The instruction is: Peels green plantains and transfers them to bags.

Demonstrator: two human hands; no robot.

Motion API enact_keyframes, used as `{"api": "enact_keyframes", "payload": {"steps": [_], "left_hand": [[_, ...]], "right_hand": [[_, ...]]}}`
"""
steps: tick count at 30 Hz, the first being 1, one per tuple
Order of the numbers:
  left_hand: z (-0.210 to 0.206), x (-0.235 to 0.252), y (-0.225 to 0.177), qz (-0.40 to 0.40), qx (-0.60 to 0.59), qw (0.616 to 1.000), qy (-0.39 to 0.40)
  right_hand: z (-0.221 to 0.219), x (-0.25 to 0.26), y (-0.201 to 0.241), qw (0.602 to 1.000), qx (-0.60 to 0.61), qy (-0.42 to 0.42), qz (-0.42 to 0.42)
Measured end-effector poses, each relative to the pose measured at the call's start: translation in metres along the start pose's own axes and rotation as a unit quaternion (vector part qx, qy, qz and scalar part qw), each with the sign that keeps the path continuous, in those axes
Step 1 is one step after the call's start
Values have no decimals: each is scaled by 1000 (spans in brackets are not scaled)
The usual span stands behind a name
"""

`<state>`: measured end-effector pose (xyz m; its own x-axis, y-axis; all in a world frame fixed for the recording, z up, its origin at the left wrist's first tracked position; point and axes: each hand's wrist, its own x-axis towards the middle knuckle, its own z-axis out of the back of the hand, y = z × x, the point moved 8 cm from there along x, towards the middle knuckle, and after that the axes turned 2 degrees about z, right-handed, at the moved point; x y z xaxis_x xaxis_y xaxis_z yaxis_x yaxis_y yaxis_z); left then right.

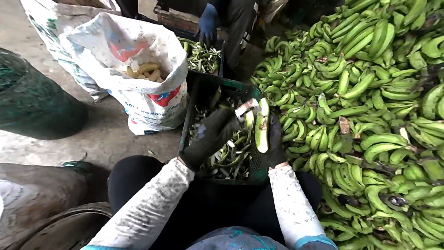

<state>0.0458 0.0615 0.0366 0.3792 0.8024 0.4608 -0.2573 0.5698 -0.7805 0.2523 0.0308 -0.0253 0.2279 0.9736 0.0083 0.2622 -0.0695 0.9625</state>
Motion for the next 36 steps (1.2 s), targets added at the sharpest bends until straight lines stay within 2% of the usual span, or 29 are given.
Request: {"api": "enact_keyframes", "payload": {"steps": [2,4,6,11,14,16,18,20,22,23,25,29,30,33,36], "left_hand": [[-23,-14,-13,7,-38,995,88],[-42,-23,-18,-2,-38,990,135],[-48,-21,-9,-1,-9,990,140],[-7,18,33,36,101,994,-2],[10,24,49,62,67,995,-41],[5,15,35,68,23,997,-22],[-12,0,14,76,-31,997,13],[-34,-11,-2,75,-74,994,42],[-48,-21,-14,84,-83,991,58],[-51,-24,-17,86,-82,991,56],[-52,-24,-16,83,-69,993,47],[-42,-6,8,65,-37,997,33],[-38,-3,11,61,-31,997,28],[-33,-4,11,37,2,999,24],[-32,-2,21,52,30,998,23]], "right_hand": [[8,-2,14,995,-90,-42,22],[9,-4,22,987,-151,-47,25],[4,-3,17,994,-112,-5,12],[-20,-17,-15,990,13,68,-123],[-19,-18,-14,991,-15,52,-121],[-14,-12,-7,996,-17,31,-80],[-10,-3,6,1000,-14,-6,5],[-5,16,18,992,46,-61,98],[-4,17,32,980,-9,-136,147],[-7,12,39,973,-67,-156,155],[-12,12,45,967,-73,-168,179],[-34,10,31,992,14,-28,124],[-37,9,25,996,28,-6,87],[-25,2,12,997,-77,20,7],[-18,0,12,990,-122,54,-48]]}}
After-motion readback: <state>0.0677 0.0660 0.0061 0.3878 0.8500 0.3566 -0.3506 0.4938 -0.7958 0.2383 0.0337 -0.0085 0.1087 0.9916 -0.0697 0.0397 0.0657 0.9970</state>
